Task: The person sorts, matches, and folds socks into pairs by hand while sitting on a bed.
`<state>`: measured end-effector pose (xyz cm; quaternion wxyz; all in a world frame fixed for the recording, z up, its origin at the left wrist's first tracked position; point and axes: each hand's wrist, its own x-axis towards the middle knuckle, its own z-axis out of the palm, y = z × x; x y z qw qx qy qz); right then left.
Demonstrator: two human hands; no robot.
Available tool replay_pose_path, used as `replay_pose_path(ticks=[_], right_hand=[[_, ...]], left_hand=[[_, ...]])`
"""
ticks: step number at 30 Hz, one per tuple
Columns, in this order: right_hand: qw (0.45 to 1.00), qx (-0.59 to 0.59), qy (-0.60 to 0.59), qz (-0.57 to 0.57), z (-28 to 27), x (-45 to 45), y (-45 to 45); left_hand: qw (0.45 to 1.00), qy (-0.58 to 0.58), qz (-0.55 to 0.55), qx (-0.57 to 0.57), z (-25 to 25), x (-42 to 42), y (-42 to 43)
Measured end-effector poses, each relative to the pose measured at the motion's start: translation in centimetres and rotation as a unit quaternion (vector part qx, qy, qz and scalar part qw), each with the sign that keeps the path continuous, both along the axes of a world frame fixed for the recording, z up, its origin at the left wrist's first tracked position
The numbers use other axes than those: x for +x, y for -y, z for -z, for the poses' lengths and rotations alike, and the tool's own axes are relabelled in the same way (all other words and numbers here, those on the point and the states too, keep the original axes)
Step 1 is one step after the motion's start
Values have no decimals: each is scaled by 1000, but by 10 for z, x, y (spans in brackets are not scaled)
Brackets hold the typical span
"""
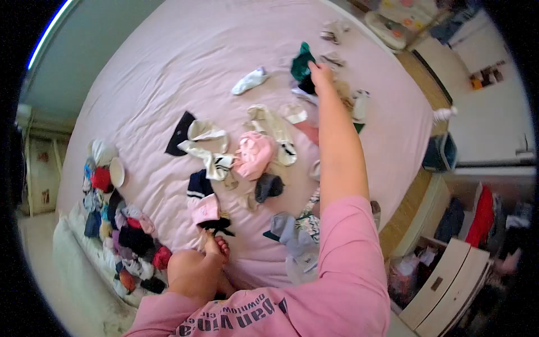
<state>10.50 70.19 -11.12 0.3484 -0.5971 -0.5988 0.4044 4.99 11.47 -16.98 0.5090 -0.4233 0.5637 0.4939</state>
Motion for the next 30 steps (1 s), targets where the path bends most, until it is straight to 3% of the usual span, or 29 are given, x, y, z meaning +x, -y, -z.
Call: replay_pose_path(ticks=[2, 4, 5, 6, 7, 9, 12, 15, 17, 18, 19, 21, 25, 29, 30], right_hand=[[982, 34, 172, -69, 44, 3, 5], [982, 18, 145, -119, 65, -4, -21], [973, -7, 163, -165, 34, -12, -9], [984, 104, 84, -116, 26, -20, 2], [985, 113, 49, -124, 9, -21, 14], [973, 63, -181, -130, -45, -27, 53], [954, 27, -269, -129, -120, 2, 151], [934, -90, -335, -85, -103, 59, 229], [937, -90, -319, -111, -69, 86, 272], [975, -139, -65, -159, -63, 99, 288], [975, -126, -56, -176, -39, 108, 298], [981, -79, -119, -130, -46, 112, 333], [968, -49, -217, -114, -107, 127, 400], [951, -113, -262, -122, -154, 148, 480], [941, -136, -277, -139, -171, 150, 504]], left_hand=[[999, 7, -2, -37, -2, 1, -5], [999, 2, 3, -45, -6, -3, -19], [998, -30, 15, -46, -1, -3, -15], [999, -13, 2, -36, 3, -4, -10], [999, -24, -2, -49, 2, 0, -5], [998, -49, 11, -34, -1, 2, -3], [997, -44, 21, -52, -7, -1, -9], [997, -52, 20, -49, -9, 3, -17], [998, -56, 17, -23, -9, 8, -18], [998, -41, 21, 46, -6, 4, -10], [997, -49, 20, 61, -8, 3, -5], [993, -64, 22, 100, -17, 2, 0], [963, -6, 64, 263, -15, -3, 30], [861, -84, 373, 335, -6, 5, 47], [845, -39, 369, 385, -34, 14, 55]])
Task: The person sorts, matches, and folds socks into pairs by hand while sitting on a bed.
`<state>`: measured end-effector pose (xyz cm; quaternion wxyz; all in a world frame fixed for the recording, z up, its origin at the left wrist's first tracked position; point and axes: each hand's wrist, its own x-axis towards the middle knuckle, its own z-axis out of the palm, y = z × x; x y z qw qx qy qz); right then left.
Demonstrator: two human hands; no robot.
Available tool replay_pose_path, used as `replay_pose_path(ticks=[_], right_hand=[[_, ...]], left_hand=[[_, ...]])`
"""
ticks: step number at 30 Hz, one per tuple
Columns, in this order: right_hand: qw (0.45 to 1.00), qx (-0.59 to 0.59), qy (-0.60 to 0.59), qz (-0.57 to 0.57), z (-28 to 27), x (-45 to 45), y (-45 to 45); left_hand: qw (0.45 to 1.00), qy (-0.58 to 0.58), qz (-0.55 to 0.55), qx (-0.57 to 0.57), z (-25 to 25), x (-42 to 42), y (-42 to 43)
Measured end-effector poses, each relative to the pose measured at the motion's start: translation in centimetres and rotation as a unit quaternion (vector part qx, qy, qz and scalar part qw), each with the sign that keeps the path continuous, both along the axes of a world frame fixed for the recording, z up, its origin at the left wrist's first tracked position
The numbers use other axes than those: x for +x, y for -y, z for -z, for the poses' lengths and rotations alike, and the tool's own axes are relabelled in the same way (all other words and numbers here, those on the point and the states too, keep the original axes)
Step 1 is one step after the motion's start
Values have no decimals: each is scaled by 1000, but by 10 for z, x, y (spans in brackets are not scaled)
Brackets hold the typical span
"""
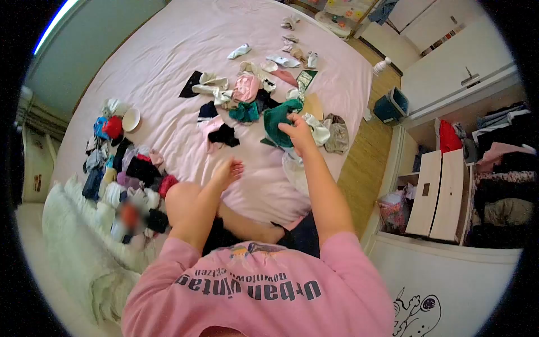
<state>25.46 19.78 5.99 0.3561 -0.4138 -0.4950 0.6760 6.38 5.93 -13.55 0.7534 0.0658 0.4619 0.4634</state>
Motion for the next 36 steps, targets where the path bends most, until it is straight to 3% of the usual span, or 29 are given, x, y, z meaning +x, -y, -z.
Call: replay_pose_path(ticks=[2, 3, 6, 8, 9, 10, 11, 12, 14, 15, 17, 18, 19, 21, 22, 25, 26, 29, 30, 31, 32, 33, 35, 36], right_hand=[[999, -23, -5, -43, -2, 3, 41], [996, -45, -6, -70, 7, 5, 60], [981, -25, 43, -188, 22, 6, 125], [969, -44, 44, -237, 50, 19, 149], [984, -26, 73, -160, 55, 21, 159], [992, -8, 101, -79, 57, 21, 168], [992, 10, 129, 3, 62, 23, 174], [935, 261, 231, 69, 80, 28, 174], [965, 188, 184, 11, 31, 23, 184], [975, 152, 160, -16, 14, 18, 184], [991, 85, 92, -46, 11, 14, 184], [996, 52, 64, -42, 1, 9, 186], [998, 19, 36, -40, -5, 6, 188], [992, 103, 69, -30, 15, 12, 184], [990, 114, 76, -44, 19, 18, 182], [991, 93, 78, -64, 18, 34, 183], [988, 104, 92, -71, 22, 38, 182], [994, 88, 42, -44, 22, 42, 187], [997, 69, 9, -21, 19, 41, 186], [998, 49, -25, 2, 15, 40, 186], [979, -128, -144, 65, 10, 41, 188], [948, -189, -249, 60, 13, 43, 185], [841, -302, -447, 43, 25, 50, 181], [819, -334, -466, 30, 25, 50, 180]], left_hand=[[987, 150, 31, 50, -64, 16, 22], [967, 241, 40, 69, -80, 21, 33], [928, 349, -29, 126, -100, 27, 64], [967, 221, -94, 84, -97, 18, 81], [978, 157, -121, 64, -96, 17, 85], [962, 206, -167, 68, -117, 17, 91], [971, 127, -176, 99, -124, 19, 94], [974, 47, -183, 128, -129, 23, 96], [970, -99, -153, 163, -142, 35, 104], [953, -204, -118, 191, -119, 43, 100], [901, -318, -71, 287, -135, 60, 100], [814, -416, -75, 398, -140, 67, 100], [790, -439, -74, 422, -146, 74, 101], [734, -487, -77, 467, -161, 85, 103], [820, -359, -56, 443, -168, 87, 107], [936, -179, -10, 304, -165, 79, 103], [860, -382, 23, 338, -167, 79, 107], [910, -274, 60, 306, -158, 74, 100], [917, -258, 11, 303, -160, 77, 97], [955, -145, -33, 256, -162, 77, 96], [975, -30, -75, 205, -165, 74, 96], [979, 86, -113, 149, -171, 73, 94], [956, 230, -140, 118, -166, 71, 88], [936, 306, -147, 98, -157, 67, 83]])
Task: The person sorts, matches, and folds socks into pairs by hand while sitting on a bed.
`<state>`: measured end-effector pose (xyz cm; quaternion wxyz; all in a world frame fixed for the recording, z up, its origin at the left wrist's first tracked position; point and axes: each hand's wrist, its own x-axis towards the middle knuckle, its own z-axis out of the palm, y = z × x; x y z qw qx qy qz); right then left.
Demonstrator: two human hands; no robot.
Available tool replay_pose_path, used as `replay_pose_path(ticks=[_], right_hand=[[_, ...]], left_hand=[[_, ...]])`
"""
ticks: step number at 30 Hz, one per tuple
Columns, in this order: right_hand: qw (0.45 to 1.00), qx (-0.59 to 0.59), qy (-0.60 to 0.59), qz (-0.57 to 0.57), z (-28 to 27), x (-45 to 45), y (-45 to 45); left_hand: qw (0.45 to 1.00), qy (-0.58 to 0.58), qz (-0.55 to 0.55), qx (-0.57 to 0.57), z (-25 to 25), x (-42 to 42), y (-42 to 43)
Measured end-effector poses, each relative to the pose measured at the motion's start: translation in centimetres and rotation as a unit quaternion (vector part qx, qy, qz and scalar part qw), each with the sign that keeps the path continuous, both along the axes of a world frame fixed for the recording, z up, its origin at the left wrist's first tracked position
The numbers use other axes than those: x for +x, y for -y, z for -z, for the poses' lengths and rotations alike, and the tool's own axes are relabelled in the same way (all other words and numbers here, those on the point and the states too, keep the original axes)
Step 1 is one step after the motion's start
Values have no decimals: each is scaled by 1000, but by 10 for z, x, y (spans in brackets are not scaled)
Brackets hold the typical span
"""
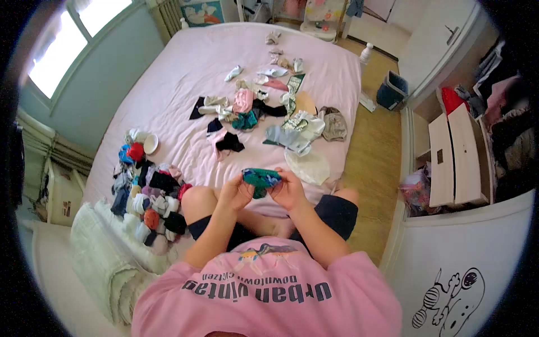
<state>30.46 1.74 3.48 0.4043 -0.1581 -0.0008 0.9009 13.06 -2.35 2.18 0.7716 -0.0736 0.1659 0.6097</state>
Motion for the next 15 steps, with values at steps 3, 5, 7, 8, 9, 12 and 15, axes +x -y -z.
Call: replay_pose_path(ticks=[3, 5, 7, 8, 9, 12, 15], right_hand=[[997, 62, 27, -35, -24, -9, 4], [935, 236, 266, -17, -33, -19, 5], [739, 453, 499, 4, -14, -19, -2], [627, 482, 611, 23, -4, -20, -9], [647, 466, 603, 37, 12, -20, -17], [775, 351, 519, 86, 31, -22, -26], [826, 348, 441, 43, 12, -23, -6]], left_hand=[[1000, -1, -18, 5, 11, -6, -16], [979, -194, -46, 32, -1, -11, -21], [958, -282, -33, 50, -23, -1, -16], [933, -352, -6, 76, -34, 10, -9], [901, -420, 22, 100, -43, 21, -1], [723, -656, 32, 217, -36, 34, 6], [549, -829, 22, 105, -13, 5, -8]])
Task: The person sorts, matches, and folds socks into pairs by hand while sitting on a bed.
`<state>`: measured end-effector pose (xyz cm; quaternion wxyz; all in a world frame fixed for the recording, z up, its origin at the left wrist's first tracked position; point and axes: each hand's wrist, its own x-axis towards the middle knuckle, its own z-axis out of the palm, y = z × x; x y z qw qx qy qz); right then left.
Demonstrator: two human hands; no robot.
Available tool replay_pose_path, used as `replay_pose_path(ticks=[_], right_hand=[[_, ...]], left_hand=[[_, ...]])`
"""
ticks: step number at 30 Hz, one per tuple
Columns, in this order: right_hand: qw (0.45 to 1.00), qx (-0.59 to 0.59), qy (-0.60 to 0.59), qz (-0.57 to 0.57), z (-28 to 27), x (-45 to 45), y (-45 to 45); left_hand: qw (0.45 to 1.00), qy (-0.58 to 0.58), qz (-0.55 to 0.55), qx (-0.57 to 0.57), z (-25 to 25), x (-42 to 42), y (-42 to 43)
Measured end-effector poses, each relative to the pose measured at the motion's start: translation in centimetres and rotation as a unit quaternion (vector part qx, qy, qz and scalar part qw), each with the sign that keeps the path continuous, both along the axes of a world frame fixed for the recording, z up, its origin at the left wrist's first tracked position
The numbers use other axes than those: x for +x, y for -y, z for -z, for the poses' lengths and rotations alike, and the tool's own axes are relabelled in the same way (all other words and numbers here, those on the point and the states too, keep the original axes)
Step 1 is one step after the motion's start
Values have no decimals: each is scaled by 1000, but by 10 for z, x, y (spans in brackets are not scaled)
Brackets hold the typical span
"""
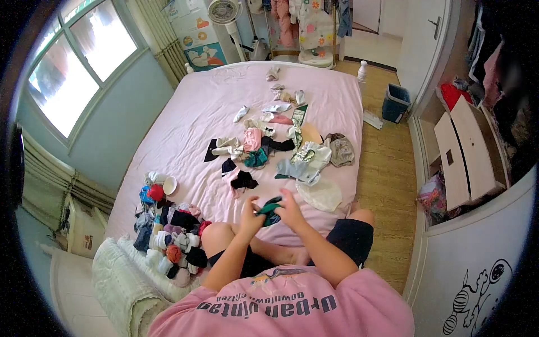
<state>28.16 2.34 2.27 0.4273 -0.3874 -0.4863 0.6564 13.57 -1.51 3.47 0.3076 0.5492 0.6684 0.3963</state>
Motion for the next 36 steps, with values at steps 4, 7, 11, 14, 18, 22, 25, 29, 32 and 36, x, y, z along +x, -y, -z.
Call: replay_pose_path(ticks=[4, 7, 11, 14, 18, 22, 25, 29, 32, 36], right_hand=[[979, 146, 130, -59, -1, -3, 24], [913, 144, 382, 17, 3, 14, 3], [895, 133, 424, 34, 16, 23, -1], [914, 129, 385, 16, -1, 22, 11], [900, 181, 396, 1, -12, 6, 22], [905, 155, 396, 12, -6, 8, 23], [895, 143, 420, 46, 29, 17, 13], [873, 153, 462, 19, 62, 36, 0], [898, 151, 413, 28, 26, 32, 1], [930, 137, 340, -9, 17, 15, 13]], left_hand=[[979, 200, -36, -18, 24, -8, -11], [951, 309, 29, 17, 5, 28, 4], [967, 238, 78, -49, -5, 53, 22], [998, 7, 48, -46, 1, 34, 16], [985, -120, 5, -121, 13, 19, 5], [994, -28, 8, -109, 22, 24, 2], [994, 24, 76, -77, 24, 28, 8], [971, 198, 131, 16, 26, 49, 20], [927, 367, 63, -40, 31, 48, 22], [982, 158, 5, -100, 25, 31, 13]])
